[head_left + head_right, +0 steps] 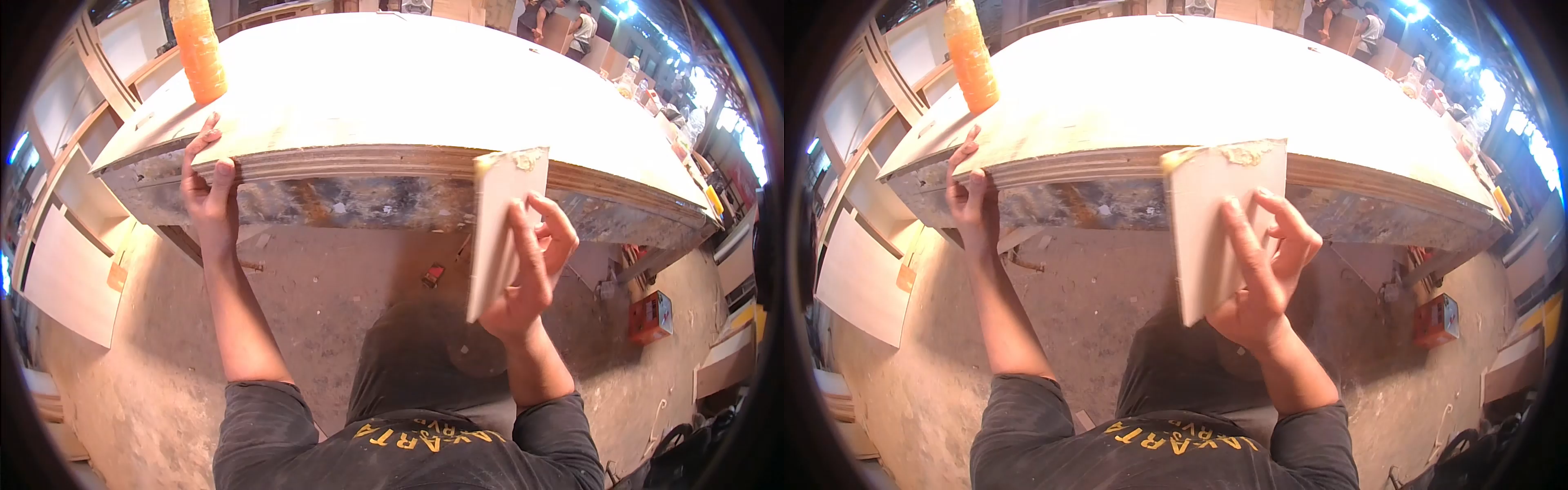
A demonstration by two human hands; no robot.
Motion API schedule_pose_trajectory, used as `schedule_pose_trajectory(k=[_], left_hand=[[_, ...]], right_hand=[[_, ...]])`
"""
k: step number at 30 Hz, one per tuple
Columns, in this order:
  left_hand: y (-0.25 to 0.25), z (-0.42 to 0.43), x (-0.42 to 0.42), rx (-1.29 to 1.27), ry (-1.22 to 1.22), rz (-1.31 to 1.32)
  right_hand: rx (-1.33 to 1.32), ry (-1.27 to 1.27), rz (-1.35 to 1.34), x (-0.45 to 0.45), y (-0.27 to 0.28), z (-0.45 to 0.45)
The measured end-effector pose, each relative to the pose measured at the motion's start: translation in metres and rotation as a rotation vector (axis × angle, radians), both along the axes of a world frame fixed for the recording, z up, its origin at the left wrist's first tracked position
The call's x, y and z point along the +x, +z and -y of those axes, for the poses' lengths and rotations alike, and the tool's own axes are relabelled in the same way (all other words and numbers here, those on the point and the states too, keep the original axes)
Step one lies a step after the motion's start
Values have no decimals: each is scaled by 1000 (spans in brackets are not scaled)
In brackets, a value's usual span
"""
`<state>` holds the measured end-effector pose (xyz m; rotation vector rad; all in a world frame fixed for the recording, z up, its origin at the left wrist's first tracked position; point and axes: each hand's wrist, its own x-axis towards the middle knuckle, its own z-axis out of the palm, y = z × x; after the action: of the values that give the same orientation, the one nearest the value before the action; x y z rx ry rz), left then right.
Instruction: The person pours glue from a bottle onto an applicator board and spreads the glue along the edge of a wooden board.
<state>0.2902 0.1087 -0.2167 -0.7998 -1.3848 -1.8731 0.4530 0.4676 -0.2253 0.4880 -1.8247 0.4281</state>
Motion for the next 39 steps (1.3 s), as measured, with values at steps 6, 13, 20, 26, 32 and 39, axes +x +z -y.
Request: schedule_pose_trajectory(k=[6, 13, 20, 26, 32, 39], left_hand=[[-5, -6, -2, 96, -60, 19], [-6, 3, 2, 85, -27, 94], [-4, 2, 3, 66, -32, 90], [-5, 5, 2, 22, 3, 97], [-5, 7, 2, 23, -11, 85], [-7, -5, -2, 29, 118, 24]], right_hand=[[15, -154, -18, -13, -22, 15], [49, -230, -52, -38, -41, 18], [125, -340, -15, -50, -50, 23], [134, -372, -16, -55, -48, 26], [162, -354, -55, -67, -57, 22], [165, -367, 4, -52, -62, 27]])
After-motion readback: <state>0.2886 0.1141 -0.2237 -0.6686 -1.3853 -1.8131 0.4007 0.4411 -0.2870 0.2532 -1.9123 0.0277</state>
